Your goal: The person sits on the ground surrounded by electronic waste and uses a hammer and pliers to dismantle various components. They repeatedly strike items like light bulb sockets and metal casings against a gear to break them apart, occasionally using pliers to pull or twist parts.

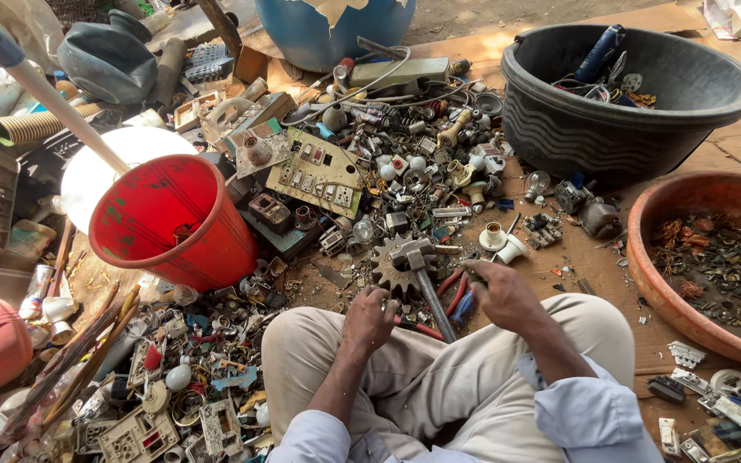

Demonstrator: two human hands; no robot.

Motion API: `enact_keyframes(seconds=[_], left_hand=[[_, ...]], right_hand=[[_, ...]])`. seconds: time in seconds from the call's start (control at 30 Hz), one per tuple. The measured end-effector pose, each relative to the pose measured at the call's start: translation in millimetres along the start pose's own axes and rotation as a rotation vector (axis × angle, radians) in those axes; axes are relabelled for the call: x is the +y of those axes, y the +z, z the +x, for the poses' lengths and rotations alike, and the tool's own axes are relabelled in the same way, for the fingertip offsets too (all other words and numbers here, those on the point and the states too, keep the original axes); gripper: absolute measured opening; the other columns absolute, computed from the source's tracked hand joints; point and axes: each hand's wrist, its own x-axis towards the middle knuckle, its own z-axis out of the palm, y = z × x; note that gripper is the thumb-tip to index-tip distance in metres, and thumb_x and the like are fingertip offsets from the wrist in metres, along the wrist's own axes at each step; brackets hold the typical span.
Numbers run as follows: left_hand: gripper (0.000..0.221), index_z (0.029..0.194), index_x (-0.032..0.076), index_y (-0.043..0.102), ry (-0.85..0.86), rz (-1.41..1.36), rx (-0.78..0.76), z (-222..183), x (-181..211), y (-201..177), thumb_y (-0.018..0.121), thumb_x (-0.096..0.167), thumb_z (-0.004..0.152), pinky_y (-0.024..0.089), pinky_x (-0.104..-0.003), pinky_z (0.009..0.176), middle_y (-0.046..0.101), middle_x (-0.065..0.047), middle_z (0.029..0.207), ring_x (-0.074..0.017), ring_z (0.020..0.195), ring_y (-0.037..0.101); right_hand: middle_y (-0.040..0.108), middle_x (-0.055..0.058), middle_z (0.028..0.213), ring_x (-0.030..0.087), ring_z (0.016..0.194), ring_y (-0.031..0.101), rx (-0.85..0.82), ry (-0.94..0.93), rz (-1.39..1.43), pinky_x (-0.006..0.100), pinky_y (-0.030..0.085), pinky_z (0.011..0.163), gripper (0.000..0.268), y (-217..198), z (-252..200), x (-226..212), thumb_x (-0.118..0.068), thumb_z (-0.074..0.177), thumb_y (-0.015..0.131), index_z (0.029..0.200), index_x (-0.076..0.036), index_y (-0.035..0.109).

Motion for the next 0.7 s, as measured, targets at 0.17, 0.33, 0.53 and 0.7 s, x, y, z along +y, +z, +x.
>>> enact_keyframes(seconds=[0.17,0.33,0.53,0.7], left_hand=[[0.032,0.112,0.003,0.072,-0.021,0.009,0.003,-3.2,1.5,2.6,0.067,0.028,0.093,0.054,-0.043,0.095,0.069,-0.017,0.116,-0.0318,0.105,0.068],[0.025,0.11,0.004,0.072,0.051,-0.211,0.085,5.5,-11.0,7.5,0.062,0.024,0.099,0.059,-0.04,0.093,0.071,-0.015,0.116,-0.0259,0.105,0.07],[0.012,0.107,0.005,0.069,-0.026,-0.779,0.817,-22.5,-81.0,-100.0,0.063,0.014,0.102,0.063,-0.029,0.084,0.074,-0.008,0.104,-0.02,0.097,0.072],[0.02,0.108,0.001,0.071,-0.768,-0.673,0.472,-71.6,-159.2,-126.7,0.06,0.018,0.107,0.057,-0.036,0.076,0.072,-0.013,0.097,-0.0255,0.087,0.066]], right_hand=[[0.065,0.017,0.136,0.031,0.121,0.065,0.015,-0.193,-0.003,0.039,0.048,0.108,0.043,11.4,5.3,-7.0,-0.015,0.095,0.061,0.137,-0.007,0.06],[0.068,0.012,0.133,0.027,0.118,0.069,-0.019,-0.095,0.005,0.035,0.052,0.106,0.041,-4.2,-3.6,-14.4,-0.017,0.096,0.06,0.136,-0.012,0.063],[0.069,0.014,0.131,0.03,0.118,0.067,0.04,-0.209,0.02,0.038,0.05,0.105,0.043,-16.9,-11.3,-29.9,-0.012,0.093,0.061,0.135,-0.008,0.063],[0.068,0.016,0.131,0.033,0.121,0.065,0.058,-0.323,0.005,0.04,0.049,0.106,0.04,-16.9,-20.0,-31.9,-0.011,0.091,0.062,0.131,-0.004,0.063]])
